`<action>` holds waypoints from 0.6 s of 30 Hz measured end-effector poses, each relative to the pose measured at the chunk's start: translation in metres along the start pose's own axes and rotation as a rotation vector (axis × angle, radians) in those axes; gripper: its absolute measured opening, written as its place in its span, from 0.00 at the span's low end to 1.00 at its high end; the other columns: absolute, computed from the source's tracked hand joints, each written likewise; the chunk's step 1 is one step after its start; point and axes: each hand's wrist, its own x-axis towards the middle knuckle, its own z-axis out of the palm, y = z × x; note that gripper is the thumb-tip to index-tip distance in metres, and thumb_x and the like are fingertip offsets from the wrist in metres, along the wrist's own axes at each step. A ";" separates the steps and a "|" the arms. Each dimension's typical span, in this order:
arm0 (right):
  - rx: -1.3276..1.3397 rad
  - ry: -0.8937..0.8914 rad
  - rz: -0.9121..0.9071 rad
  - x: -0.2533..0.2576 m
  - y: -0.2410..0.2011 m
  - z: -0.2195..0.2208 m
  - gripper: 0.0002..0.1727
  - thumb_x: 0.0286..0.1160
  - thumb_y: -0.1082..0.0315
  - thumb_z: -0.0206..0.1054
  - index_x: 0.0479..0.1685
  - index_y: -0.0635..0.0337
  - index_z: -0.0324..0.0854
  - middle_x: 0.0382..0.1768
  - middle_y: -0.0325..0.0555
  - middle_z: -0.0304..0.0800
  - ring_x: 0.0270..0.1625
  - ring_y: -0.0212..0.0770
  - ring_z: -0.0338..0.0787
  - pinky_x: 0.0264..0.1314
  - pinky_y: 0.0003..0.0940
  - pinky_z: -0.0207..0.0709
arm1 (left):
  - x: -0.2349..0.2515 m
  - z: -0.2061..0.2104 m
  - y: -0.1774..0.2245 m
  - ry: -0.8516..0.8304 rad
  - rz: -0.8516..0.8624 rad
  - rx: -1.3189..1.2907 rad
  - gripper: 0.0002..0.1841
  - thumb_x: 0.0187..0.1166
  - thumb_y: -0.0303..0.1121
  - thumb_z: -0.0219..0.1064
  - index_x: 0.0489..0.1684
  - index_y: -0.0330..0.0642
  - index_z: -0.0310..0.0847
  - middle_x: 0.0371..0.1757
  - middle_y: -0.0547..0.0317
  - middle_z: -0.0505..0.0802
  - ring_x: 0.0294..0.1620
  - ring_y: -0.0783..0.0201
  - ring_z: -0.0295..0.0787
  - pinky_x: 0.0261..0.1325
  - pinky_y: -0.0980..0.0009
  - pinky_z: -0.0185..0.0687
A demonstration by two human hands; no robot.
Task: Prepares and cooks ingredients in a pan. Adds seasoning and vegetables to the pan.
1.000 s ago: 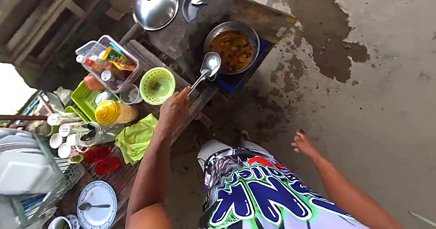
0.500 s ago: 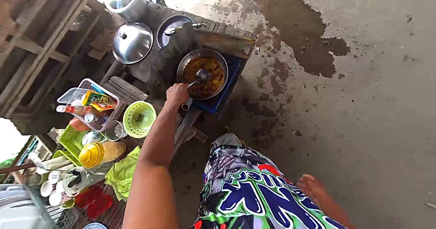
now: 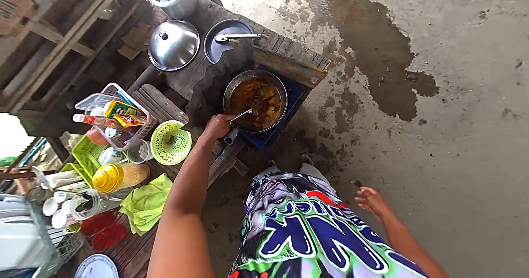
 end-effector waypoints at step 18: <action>-0.061 -0.005 -0.037 0.092 -0.072 -0.114 0.24 0.97 0.61 0.46 0.83 0.63 0.64 0.74 0.66 0.77 0.59 0.56 0.90 0.57 0.50 0.84 | -0.031 0.010 0.053 0.360 -0.456 0.222 0.26 0.81 0.24 0.58 0.79 0.54 0.80 0.68 0.36 0.87 0.62 0.33 0.88 0.57 0.32 0.81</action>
